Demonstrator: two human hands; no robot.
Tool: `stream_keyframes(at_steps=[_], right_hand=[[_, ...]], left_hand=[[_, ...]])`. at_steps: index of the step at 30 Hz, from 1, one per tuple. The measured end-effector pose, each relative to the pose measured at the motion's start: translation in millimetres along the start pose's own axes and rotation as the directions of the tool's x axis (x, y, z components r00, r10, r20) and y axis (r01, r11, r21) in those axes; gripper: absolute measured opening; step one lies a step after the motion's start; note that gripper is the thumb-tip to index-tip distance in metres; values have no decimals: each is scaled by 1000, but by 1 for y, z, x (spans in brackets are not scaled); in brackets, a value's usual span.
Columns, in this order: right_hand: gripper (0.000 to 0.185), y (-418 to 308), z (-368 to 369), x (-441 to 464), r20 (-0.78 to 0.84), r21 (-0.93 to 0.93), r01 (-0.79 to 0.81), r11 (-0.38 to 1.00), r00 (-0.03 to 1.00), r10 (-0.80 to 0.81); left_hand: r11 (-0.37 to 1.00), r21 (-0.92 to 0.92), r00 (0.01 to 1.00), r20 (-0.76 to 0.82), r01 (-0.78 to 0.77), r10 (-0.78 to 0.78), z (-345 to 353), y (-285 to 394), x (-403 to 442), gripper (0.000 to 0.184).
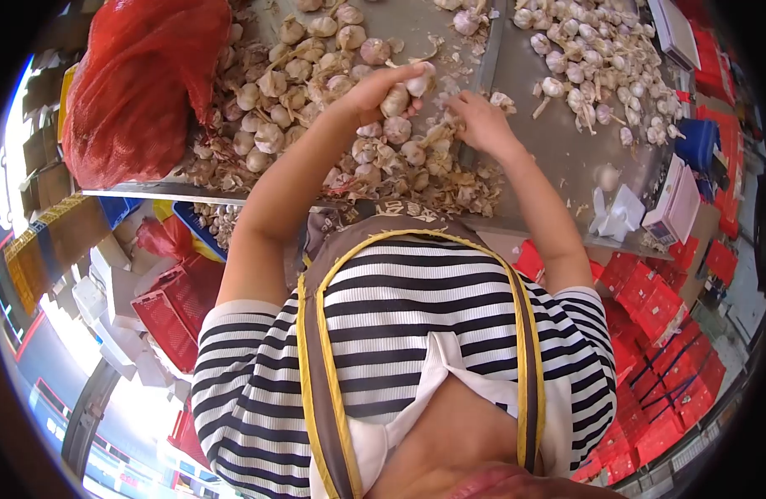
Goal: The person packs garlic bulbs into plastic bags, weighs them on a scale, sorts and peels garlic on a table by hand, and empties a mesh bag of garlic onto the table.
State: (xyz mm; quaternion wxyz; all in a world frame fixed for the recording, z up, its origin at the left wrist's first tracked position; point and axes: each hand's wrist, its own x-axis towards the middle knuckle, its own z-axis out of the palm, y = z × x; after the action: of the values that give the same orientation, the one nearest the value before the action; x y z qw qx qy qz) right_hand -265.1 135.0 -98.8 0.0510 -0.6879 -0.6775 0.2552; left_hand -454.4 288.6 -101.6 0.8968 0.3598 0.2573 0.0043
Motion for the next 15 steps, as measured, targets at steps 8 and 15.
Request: stream_keyframes(at_steps=[8,15], right_hand=[[41,30,-4,22,273,904,-310,295,948,162],[52,-29,41,-5,124,943,-128,-309,992,-31]], left_hand=[[922,-349,984,3,-166,178,13,0,-43,58],[532,771,771,-87,-349,631,80,-2,-41,52]])
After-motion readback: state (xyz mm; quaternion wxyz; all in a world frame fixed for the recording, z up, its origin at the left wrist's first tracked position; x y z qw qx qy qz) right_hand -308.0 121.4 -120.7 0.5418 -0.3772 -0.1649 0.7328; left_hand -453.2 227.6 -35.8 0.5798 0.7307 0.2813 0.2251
